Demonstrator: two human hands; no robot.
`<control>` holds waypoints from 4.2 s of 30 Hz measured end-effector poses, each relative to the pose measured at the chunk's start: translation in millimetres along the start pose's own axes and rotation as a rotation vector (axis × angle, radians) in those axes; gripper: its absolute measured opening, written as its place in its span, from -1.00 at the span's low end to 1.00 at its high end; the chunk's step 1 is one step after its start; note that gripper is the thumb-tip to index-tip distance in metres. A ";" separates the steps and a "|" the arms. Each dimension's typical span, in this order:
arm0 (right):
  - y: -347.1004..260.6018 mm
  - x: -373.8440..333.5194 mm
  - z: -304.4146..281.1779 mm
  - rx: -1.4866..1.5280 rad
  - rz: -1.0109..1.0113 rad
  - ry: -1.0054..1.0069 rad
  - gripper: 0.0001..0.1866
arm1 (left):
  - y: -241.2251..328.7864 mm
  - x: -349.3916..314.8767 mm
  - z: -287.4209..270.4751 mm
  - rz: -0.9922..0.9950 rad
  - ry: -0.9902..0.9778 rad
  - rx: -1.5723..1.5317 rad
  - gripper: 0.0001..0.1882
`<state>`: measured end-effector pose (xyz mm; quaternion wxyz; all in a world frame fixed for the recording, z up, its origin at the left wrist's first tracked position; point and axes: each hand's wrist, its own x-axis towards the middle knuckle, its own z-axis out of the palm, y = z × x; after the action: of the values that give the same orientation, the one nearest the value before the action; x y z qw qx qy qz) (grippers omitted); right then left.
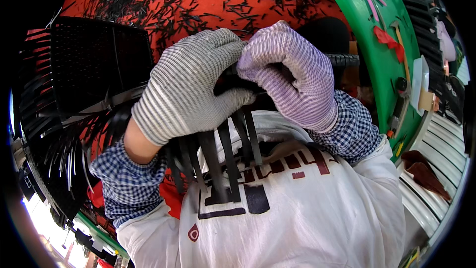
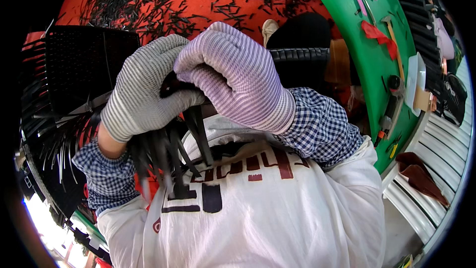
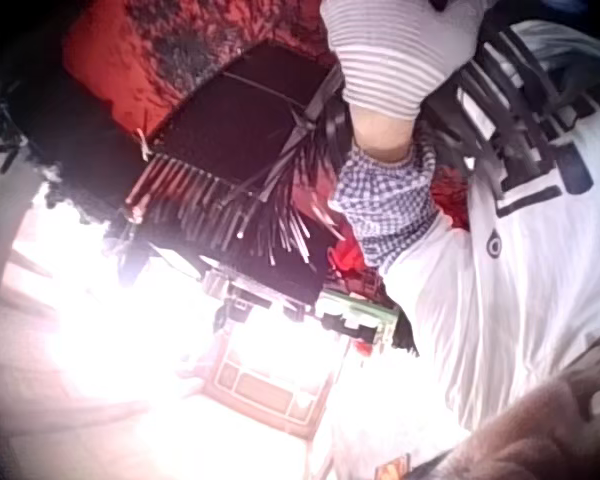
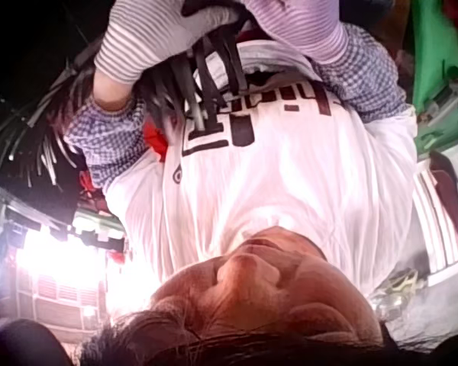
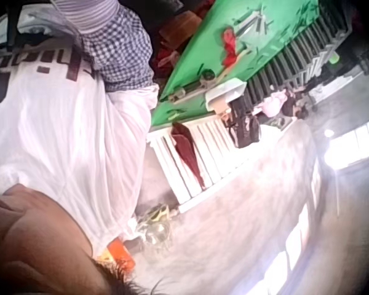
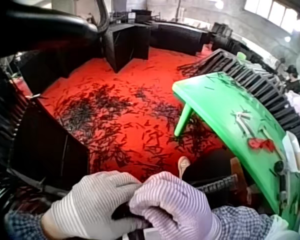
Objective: The person weaves black plastic rattan strips around the frame of a piece of furniture, securing them with a pneumatic staple gun and trimming excess with pliers.
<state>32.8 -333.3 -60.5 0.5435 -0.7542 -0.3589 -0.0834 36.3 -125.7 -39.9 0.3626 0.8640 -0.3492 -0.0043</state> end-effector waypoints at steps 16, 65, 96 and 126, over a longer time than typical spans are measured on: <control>17.1 -14.2 -18.4 -0.837 -0.059 -0.070 -0.58 | -5.2 -5.4 2.1 -0.229 0.244 -0.219 -0.81; 11.9 17.6 -10.9 -0.413 0.013 -0.203 -0.66 | -10.1 -3.3 10.6 -0.265 0.374 -0.166 -0.86; 24.4 42.1 -8.2 -0.282 -0.147 0.013 -0.85 | -8.9 6.8 6.7 -0.229 0.297 0.302 -0.69; 29.7 18.5 -45.2 -0.537 -0.069 -0.153 -0.70 | -1.9 11.9 10.1 -0.289 0.357 -0.096 -0.83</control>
<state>77.0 -369.2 -55.7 0.2924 -0.8627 -0.3893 -0.1366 43.9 -138.3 -45.6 0.4549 0.8739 -0.1516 0.0800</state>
